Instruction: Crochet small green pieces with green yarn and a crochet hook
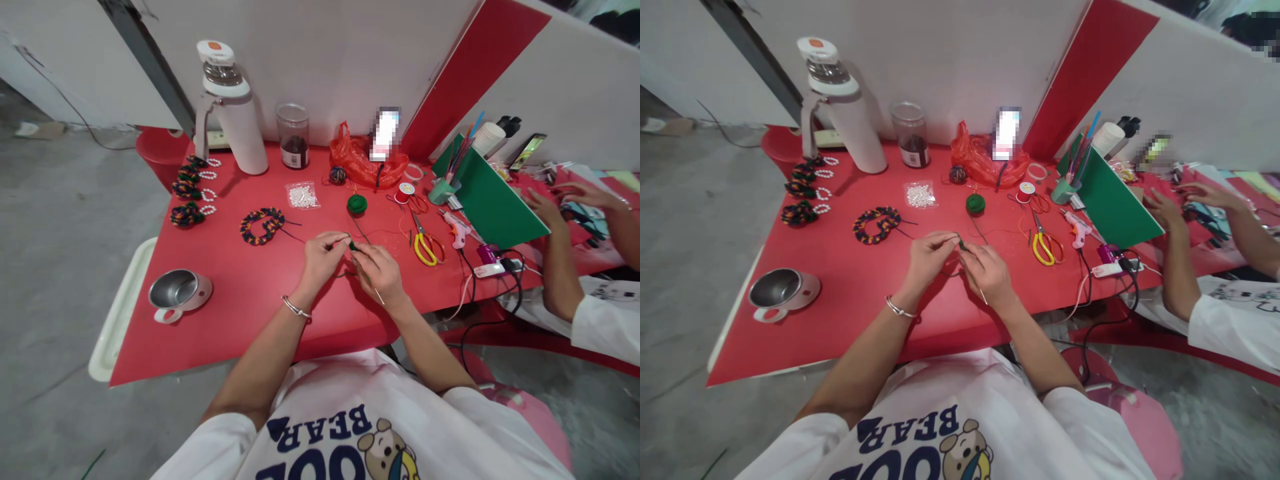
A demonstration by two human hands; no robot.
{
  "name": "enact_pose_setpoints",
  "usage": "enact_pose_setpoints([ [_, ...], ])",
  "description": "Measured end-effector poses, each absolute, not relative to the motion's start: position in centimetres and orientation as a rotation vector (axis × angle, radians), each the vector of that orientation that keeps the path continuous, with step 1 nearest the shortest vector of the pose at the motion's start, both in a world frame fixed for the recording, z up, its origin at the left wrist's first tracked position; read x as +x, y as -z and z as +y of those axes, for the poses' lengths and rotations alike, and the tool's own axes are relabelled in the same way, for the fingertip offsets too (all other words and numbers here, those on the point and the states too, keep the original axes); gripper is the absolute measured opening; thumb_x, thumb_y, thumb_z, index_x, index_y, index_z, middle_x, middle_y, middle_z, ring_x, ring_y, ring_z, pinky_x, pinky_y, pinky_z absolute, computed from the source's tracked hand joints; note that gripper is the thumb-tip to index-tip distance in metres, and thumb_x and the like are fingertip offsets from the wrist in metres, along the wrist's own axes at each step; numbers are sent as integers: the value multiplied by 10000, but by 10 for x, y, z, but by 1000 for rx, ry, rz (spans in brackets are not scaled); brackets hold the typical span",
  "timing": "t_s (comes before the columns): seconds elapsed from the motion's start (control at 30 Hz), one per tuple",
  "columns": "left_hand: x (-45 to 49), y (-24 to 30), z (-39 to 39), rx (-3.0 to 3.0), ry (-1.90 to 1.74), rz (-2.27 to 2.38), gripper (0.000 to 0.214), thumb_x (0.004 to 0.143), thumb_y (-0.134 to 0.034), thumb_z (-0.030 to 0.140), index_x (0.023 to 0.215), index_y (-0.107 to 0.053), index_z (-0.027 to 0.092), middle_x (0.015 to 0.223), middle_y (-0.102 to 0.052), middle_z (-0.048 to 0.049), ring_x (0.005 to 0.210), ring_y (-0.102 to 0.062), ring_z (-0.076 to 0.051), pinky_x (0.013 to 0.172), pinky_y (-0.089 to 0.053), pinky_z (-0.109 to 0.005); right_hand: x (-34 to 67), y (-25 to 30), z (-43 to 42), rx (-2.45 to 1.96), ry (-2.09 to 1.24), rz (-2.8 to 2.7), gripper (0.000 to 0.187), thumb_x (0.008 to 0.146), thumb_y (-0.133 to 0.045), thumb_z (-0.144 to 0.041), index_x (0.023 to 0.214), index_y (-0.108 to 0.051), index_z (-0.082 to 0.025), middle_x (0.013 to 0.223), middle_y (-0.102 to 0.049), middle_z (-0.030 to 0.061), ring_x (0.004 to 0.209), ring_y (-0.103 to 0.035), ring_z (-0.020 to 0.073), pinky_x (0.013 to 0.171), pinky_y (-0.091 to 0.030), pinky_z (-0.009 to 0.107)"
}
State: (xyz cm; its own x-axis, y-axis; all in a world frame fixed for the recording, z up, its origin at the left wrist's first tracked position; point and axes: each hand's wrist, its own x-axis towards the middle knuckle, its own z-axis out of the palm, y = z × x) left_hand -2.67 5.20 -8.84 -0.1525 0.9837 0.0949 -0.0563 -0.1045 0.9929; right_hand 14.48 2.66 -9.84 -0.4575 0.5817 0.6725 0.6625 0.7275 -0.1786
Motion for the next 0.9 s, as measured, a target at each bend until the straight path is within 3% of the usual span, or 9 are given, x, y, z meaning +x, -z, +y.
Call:
enact_pose_setpoints([
  [0.23, -24, 89, 52, 1313, -1367, 1280, 151, 779, -728, 163, 832, -846, 241, 875, -772, -51, 778, -666, -167, 747, -514, -283, 147, 97, 27, -966, 113, -2209, 303, 1007, -533, -186, 1262, -693, -220, 1231, -743, 156, 1093, -713, 272, 944, -618, 480],
  [0.43, -24, 90, 52, 1225, -1381, 1267, 146, 766, -718, 156, 796, -842, 227, 808, -755, -40, 761, -659, -169, 774, -521, -301, 145, 94, 25, -941, 83, -2155, 272, 995, -573, -172, 1228, -709, -211, 1208, -757, 155, 1045, -722, 259, 903, -620, 449],
  [0.57, -24, 89, 51, 1027, -1364, 1188, 153, 690, -778, 197, 827, -846, 191, 813, -764, -58, 744, -651, -172, 747, -526, -314, 145, 93, 23, -983, -11, -2107, 256, 1009, -577, -216, 1214, -729, -236, 1206, -762, 141, 1036, -731, 248, 913, -612, 444],
  [0.9, -23, 88, 51, 655, -1249, 984, 428, 511, -911, 235, 920, -832, 139, 671, -700, -14, 577, -548, -95, 558, -419, -234, 143, 97, 17, -973, 100, -1995, 247, 992, -607, -216, 1199, -732, -267, 1108, -769, 117, 986, -729, 243, 842, -620, 432],
])
